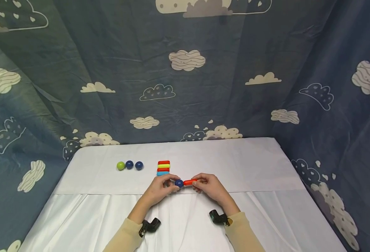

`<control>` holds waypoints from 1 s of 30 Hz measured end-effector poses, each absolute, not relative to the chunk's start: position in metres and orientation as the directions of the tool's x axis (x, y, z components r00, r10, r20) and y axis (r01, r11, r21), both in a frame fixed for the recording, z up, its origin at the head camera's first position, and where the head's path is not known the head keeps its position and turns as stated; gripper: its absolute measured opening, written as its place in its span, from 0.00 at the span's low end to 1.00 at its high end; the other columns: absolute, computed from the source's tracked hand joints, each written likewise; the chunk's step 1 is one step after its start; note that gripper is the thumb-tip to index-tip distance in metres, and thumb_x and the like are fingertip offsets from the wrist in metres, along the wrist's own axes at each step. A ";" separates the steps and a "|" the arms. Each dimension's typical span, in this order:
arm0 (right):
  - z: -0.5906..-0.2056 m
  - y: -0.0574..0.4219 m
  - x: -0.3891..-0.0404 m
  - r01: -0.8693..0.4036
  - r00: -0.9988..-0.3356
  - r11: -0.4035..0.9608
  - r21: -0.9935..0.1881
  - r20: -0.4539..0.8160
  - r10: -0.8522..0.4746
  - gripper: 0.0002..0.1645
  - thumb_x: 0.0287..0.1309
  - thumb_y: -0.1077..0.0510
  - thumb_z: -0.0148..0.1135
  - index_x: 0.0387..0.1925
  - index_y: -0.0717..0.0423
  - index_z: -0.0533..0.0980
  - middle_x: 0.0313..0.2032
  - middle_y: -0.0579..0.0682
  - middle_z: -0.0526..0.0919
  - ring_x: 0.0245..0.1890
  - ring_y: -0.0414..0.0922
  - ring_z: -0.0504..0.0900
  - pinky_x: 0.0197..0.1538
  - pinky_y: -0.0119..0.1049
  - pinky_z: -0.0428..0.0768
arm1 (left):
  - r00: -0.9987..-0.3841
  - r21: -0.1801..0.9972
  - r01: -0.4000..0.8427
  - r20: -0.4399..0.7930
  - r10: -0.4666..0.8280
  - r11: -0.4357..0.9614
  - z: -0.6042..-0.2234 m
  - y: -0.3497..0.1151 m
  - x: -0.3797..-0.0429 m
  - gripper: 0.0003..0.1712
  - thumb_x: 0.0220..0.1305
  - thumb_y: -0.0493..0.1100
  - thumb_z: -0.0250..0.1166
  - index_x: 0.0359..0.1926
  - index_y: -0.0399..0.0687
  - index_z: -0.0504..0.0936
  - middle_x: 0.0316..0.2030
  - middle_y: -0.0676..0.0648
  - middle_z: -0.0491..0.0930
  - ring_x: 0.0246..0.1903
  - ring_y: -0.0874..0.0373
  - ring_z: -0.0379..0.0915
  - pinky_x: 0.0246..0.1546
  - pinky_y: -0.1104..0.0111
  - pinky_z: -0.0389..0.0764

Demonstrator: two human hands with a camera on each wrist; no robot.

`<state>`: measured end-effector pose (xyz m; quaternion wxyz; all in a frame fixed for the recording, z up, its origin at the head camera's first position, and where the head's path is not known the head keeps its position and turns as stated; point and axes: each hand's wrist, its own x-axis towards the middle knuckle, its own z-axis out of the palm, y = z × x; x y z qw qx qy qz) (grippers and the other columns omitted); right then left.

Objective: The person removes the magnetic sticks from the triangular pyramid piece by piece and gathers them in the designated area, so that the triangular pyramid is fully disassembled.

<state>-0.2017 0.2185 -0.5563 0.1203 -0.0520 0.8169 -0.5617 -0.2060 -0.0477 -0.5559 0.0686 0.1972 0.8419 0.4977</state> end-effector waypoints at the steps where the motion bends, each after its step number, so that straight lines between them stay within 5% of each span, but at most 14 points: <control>1: -0.556 0.218 -0.202 0.055 -0.966 0.364 -0.930 -0.142 -0.216 0.14 0.70 0.55 0.69 0.51 0.58 0.85 0.34 0.51 0.90 0.31 0.44 0.84 0.36 0.33 0.82 | -0.913 0.865 0.263 0.079 0.401 0.427 -0.556 -0.048 -0.206 0.17 0.68 0.51 0.74 0.55 0.57 0.88 0.33 0.56 0.82 0.33 0.62 0.75 0.38 0.71 0.76; 23: -0.556 0.221 -0.202 0.085 -0.967 0.295 -0.952 -0.150 -0.205 0.17 0.73 0.56 0.66 0.55 0.63 0.83 0.36 0.54 0.88 0.33 0.42 0.83 0.38 0.30 0.84 | -0.916 0.918 0.233 0.097 0.389 0.320 -0.552 -0.060 -0.207 0.17 0.66 0.51 0.76 0.55 0.59 0.88 0.32 0.51 0.85 0.32 0.62 0.78 0.39 0.70 0.78; 30: -0.553 0.222 -0.202 0.087 -0.966 0.283 -0.955 -0.151 -0.212 0.17 0.73 0.57 0.65 0.54 0.66 0.82 0.36 0.55 0.89 0.33 0.43 0.83 0.39 0.30 0.84 | -0.947 0.931 0.240 0.162 0.279 0.275 -0.524 -0.080 -0.211 0.17 0.65 0.49 0.77 0.54 0.60 0.89 0.43 0.52 0.87 0.42 0.61 0.79 0.43 0.71 0.78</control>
